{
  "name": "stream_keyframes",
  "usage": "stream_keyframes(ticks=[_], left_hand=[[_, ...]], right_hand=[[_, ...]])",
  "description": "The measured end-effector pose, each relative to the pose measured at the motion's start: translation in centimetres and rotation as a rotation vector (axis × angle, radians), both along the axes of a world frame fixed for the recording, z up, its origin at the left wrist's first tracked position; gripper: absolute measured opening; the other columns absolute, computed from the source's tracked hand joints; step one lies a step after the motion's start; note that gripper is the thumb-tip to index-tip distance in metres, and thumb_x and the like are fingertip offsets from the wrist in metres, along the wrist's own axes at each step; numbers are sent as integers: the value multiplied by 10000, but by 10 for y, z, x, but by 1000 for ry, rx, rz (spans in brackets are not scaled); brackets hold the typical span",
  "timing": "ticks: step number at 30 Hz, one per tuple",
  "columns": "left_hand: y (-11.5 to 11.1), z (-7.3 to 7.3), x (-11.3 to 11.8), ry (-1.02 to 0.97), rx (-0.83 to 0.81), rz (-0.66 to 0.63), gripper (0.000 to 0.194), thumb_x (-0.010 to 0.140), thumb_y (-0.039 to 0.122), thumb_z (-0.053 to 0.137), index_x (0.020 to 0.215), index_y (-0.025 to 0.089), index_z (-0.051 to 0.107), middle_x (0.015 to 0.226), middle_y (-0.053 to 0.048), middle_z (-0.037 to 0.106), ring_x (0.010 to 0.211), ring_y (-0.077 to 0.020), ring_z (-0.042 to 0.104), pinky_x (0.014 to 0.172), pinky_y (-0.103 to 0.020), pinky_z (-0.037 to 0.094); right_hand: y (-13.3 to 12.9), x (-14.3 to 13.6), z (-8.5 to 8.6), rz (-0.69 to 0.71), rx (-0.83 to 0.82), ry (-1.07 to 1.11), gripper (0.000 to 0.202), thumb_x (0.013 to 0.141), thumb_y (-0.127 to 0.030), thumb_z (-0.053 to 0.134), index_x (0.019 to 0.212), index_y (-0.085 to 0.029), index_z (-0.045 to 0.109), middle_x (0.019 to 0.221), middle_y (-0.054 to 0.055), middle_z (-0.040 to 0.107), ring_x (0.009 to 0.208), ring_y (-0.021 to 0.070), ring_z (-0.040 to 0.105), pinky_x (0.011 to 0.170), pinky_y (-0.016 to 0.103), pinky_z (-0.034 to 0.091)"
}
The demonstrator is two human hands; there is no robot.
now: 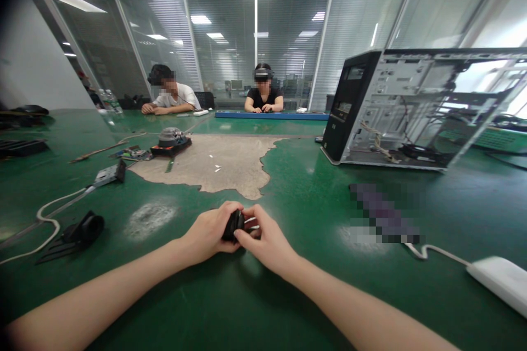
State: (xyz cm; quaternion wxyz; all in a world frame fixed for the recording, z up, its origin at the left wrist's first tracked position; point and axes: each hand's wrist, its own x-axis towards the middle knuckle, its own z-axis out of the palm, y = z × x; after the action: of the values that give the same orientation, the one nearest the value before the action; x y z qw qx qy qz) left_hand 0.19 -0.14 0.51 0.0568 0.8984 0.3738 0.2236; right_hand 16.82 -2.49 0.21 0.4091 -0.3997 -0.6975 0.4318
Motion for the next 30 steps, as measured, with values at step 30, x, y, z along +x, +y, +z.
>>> stream_keyframes(ticks=[30], left_hand=[[0, -1, 0, -19, -2, 5, 561, 640, 317, 606, 1104, 212, 309, 1045, -58, 492, 836, -210, 555, 708, -333, 446]], right_hand=[[0, -1, 3, -21, -30, -6, 201, 753, -213, 500, 951, -194, 465, 899, 29, 538, 817, 134, 548, 652, 264, 491]])
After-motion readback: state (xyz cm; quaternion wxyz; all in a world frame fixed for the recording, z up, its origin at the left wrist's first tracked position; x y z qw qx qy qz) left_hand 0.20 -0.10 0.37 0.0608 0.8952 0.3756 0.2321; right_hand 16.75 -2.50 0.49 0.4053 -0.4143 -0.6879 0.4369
